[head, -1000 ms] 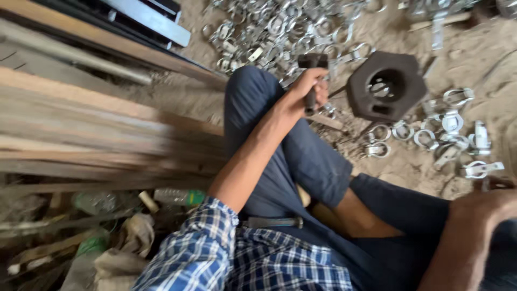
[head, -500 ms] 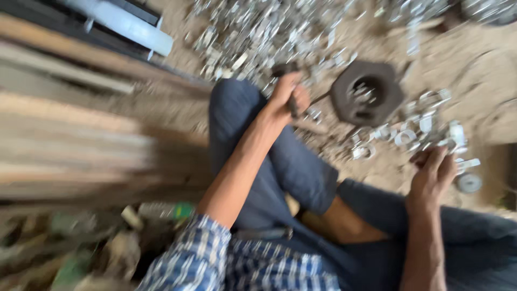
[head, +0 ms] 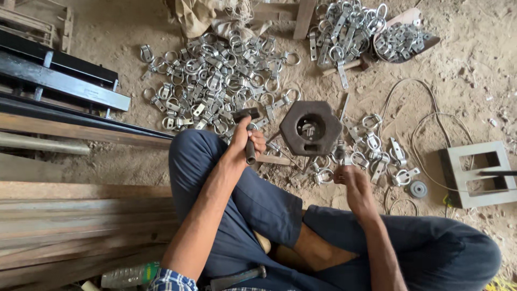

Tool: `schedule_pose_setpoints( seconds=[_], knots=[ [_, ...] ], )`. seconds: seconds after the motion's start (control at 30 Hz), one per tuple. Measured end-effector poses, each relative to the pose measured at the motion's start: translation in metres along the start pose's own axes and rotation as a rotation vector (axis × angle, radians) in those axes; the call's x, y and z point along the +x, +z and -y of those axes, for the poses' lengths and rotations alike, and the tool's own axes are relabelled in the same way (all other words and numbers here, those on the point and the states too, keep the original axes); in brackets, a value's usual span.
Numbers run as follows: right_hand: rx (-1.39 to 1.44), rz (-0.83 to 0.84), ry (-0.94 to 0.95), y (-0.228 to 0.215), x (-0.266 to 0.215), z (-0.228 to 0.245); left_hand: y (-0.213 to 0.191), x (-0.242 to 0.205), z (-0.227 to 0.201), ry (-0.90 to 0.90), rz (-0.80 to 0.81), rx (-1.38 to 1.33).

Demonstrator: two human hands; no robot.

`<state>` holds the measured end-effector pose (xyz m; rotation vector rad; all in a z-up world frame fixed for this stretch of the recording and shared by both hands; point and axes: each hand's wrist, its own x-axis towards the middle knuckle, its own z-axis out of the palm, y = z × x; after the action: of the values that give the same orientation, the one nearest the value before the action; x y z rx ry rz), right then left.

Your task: The person sits on the floor and uses a hammer and metal die to shape small metal pieces. They repeatedly pick up metal parts, place them in the die, strike them with the hammer, and then remove the shaped pieces.

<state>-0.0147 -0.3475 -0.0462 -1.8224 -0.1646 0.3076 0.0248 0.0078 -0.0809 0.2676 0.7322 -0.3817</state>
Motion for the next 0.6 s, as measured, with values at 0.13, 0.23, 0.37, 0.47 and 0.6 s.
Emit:
schedule_pose_setpoints(
  seconds=[0.13,0.23,0.37,0.47,0.6],
  knots=[
    [0.036,-0.062,0.296,-0.006,0.002,-0.016,0.004,-0.006,0.001,0.049,-0.065,0.013],
    [0.223,-0.181,0.537,-0.018,0.000,-0.027,0.005,-0.010,0.000,0.057,-0.059,0.016],
    [0.503,-0.266,0.684,-0.018,0.003,-0.007,0.009,-0.010,-0.001,0.054,-0.068,0.003],
    [0.578,-0.300,0.687,-0.012,0.000,0.030,0.009,-0.011,-0.001,0.059,-0.074,0.017],
    [0.607,-0.053,0.441,-0.006,-0.008,0.066,0.008,-0.011,-0.003,0.065,-0.060,0.038]
  ],
)
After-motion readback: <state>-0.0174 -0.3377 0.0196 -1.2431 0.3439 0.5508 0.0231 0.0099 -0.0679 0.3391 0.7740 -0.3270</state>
